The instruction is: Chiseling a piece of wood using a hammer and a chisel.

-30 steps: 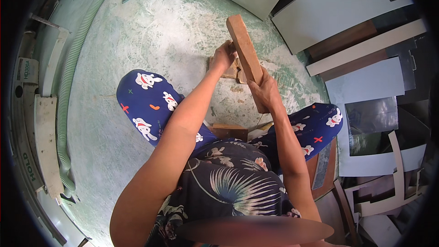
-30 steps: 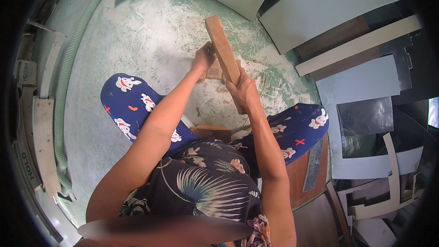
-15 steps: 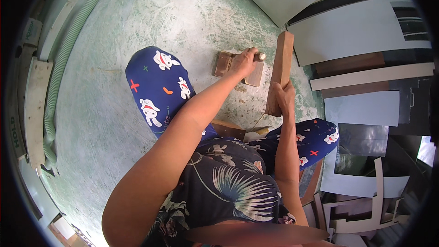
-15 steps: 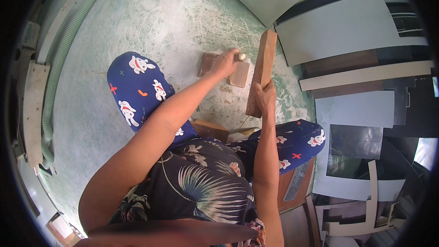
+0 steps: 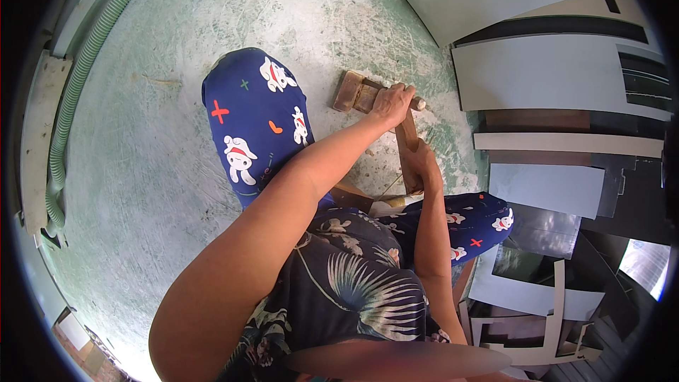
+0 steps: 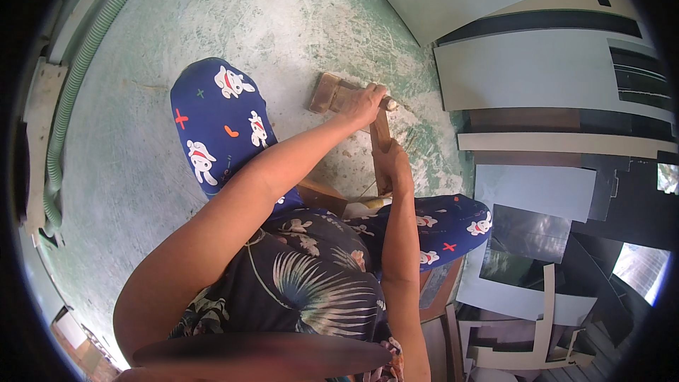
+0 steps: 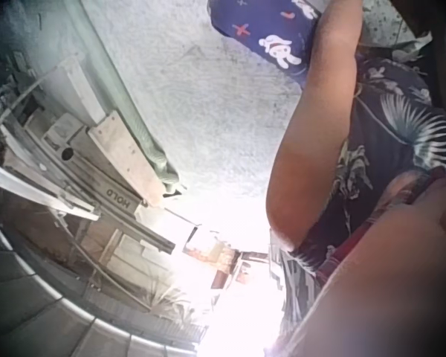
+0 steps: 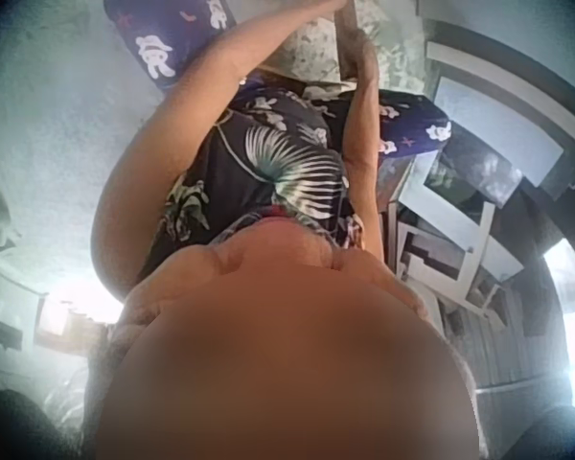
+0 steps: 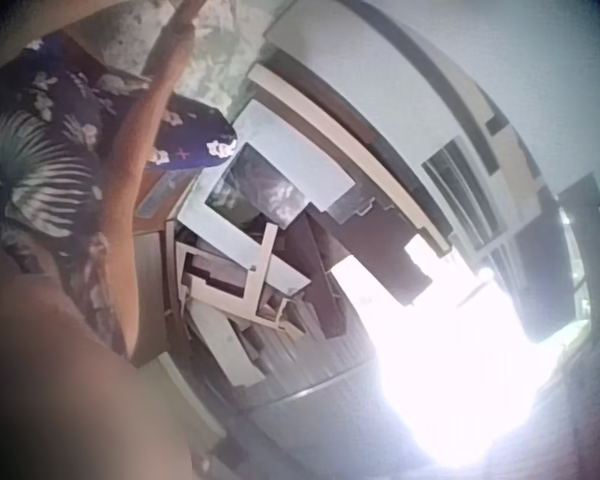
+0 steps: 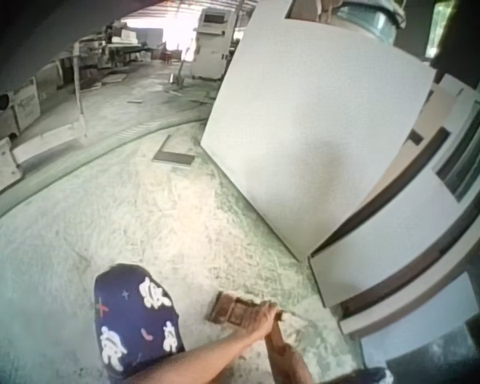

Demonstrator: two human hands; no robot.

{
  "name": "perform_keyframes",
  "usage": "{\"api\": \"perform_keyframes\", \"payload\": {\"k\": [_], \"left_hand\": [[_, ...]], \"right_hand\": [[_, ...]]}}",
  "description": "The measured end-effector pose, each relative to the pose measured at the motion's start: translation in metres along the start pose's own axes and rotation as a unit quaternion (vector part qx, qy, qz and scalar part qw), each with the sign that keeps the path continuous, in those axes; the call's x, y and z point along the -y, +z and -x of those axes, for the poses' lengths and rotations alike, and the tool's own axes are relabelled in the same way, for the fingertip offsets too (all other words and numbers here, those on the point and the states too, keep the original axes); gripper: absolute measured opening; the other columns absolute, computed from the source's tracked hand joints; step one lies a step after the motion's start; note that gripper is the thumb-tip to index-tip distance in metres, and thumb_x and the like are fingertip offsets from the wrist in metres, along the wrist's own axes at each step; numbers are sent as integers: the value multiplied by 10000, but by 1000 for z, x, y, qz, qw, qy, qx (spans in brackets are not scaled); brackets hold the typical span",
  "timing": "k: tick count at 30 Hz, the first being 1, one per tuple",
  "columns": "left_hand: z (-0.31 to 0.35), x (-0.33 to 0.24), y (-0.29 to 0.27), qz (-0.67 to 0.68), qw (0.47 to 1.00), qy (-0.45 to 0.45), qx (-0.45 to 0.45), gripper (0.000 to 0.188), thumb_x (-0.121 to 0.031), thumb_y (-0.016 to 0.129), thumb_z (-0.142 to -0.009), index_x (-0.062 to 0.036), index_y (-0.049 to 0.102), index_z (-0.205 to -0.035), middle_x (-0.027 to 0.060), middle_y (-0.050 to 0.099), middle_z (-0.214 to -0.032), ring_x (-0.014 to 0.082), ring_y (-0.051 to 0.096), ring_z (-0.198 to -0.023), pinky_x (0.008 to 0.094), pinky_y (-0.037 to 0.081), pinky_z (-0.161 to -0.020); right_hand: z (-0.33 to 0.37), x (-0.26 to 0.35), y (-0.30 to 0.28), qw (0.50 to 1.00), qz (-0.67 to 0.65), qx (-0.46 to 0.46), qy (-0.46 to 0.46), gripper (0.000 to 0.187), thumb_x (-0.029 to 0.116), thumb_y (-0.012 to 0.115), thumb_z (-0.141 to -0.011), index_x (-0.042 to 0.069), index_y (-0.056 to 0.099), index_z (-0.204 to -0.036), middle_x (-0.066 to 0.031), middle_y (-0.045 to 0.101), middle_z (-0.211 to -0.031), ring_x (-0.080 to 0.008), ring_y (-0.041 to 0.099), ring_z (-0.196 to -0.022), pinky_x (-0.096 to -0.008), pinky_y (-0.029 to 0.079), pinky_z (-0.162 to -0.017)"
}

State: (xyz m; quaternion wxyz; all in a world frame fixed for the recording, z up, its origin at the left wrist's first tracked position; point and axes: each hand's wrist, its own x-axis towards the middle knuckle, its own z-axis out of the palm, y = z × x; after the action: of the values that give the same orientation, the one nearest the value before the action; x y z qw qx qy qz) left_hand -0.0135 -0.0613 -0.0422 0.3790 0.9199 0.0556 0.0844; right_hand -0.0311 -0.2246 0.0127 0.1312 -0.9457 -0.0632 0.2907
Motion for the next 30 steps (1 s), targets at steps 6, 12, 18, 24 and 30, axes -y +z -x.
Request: {"api": "perform_keyframes", "payload": {"k": [6, 12, 18, 24, 30], "left_hand": [[1, -9, -4, 8, 1000, -5, 9, 383, -57, 633, -786, -40, 488, -1141, 191, 566, -1048, 385, 624, -917, 443, 533, -769], [-3, -15, -7, 16, 1000, 16, 0, 404, -115, 676, -805, -52, 486, -1155, 176, 561, -1071, 374, 626, -921, 433, 535, -782], [-6, -6, -11, 13, 999, -27, 17, 452, -149, 681, -827, -64, 456, -1209, 180, 546, -1087, 378, 623, -941, 433, 539, -785], [-6, -4, -12, 30, 998, -50, 11, 431, -155, 661, -851, -58, 441, -1210, 190, 527, -1111, 399, 617, -949, 442, 540, -792], [-9, -6, -16, 33, 998, -61, 5, 440, -151, 653, -855, -64, 429, -1223, 188, 525, -1113, 399, 617, -957, 445, 540, -790]], "right_hand": [[-6, -8, 6, 1000, -10, -1, -7, 625, 392, 622, -792, -100, 557, -1171, -354, 615, -1048, -439, 611, -1042, -457, 492, -873], [-10, -9, 4, 1000, -20, 18, 1, 614, 372, 636, -782, -98, 554, -1168, -352, 612, -1064, -437, 607, -1053, -455, 485, -888], [-7, -4, 2, 1000, -13, 14, -2, 615, 357, 648, -772, -100, 549, -1172, -349, 612, -1070, -433, 609, -1054, -452, 487, -883], [-3, 1, -1, 1000, -12, 12, -22, 616, 307, 683, -745, -96, 544, -1190, -346, 614, -1069, -426, 614, -1048, -451, 492, -881], [-3, 2, -1, 1000, 3, 13, -8, 637, 283, 697, -726, -97, 532, -1211, -339, 618, -1070, -423, 621, -1038, -446, 499, -874]]}}
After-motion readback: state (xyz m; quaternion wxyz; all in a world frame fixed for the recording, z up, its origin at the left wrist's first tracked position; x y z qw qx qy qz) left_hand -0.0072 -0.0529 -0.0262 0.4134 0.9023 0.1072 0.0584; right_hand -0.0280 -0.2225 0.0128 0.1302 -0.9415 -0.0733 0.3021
